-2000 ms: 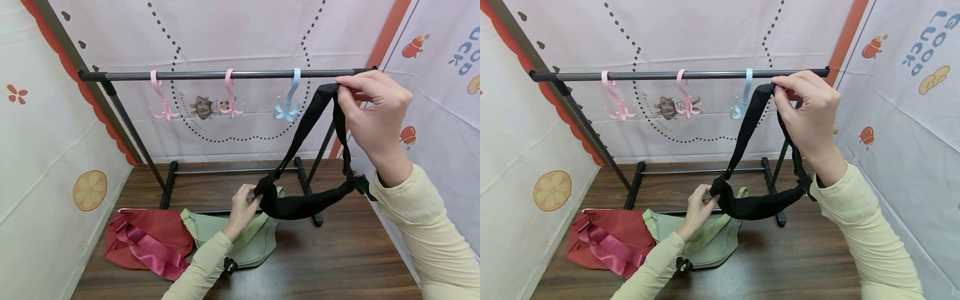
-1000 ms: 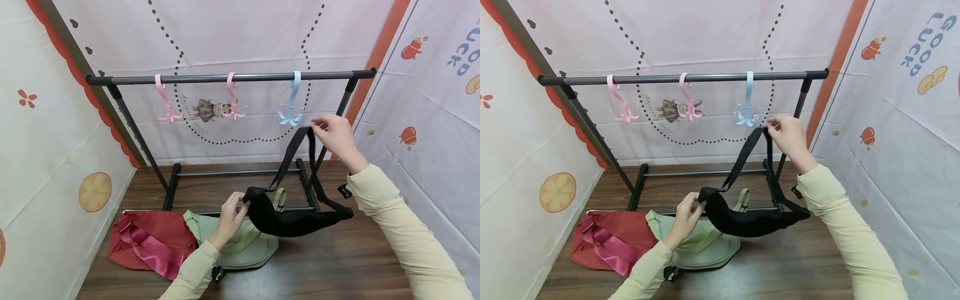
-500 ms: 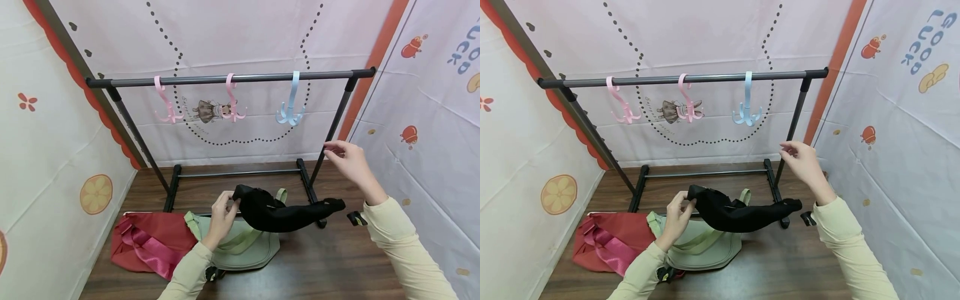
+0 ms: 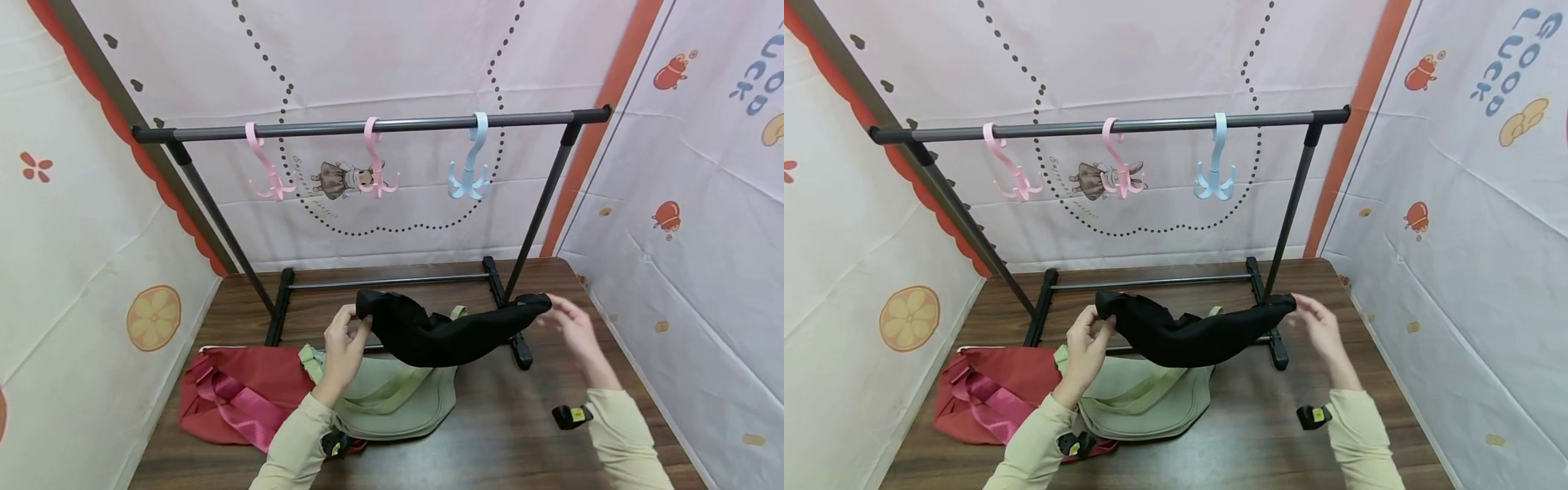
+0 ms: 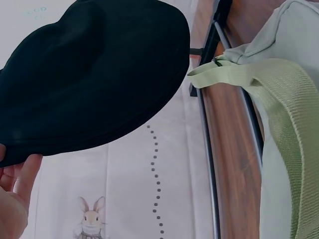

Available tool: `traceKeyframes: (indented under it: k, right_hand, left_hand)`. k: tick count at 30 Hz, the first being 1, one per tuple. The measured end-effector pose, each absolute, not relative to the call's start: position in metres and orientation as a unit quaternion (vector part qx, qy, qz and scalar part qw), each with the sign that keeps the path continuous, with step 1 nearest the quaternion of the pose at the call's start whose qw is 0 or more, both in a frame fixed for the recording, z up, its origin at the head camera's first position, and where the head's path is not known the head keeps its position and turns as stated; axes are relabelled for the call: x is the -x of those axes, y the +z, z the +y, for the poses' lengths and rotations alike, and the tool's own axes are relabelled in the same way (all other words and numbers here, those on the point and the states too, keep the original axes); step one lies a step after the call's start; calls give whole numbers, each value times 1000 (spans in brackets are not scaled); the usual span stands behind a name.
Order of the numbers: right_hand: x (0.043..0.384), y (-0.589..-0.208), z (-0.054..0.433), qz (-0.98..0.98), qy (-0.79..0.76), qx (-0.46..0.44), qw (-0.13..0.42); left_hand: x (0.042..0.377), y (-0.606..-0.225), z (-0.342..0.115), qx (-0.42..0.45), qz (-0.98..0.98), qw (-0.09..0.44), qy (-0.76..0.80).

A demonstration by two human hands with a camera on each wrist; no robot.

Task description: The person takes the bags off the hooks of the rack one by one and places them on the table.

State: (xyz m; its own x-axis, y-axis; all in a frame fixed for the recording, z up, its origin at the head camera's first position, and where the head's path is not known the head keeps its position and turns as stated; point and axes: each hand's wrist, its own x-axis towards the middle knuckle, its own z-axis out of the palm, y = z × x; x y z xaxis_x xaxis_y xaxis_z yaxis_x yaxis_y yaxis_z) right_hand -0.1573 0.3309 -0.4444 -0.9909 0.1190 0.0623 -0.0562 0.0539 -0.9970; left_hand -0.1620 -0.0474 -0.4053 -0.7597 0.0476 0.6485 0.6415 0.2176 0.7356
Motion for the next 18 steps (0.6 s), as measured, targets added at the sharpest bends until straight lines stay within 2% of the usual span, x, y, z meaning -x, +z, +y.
traceKeyframes:
  k: [5, 8, 12, 18]
  right_hand:
    - [145, -481, 298, -671, 741, -2, -21]
    - [137, -493, 279, -620, 783, -18, -52]
    - [130, -499, 262, -567, 821, -27, -53]
    - [119, -498, 256, -550, 835, -14, -19]
  left_hand:
    - [162, -403, -47, 232, -732, 257, -587]
    - [160, -402, -46, 229, -731, 243, -596]
    - [158, -402, -44, 219, -727, 229, -609]
    - [157, -408, -40, 190, -726, 197, -631]
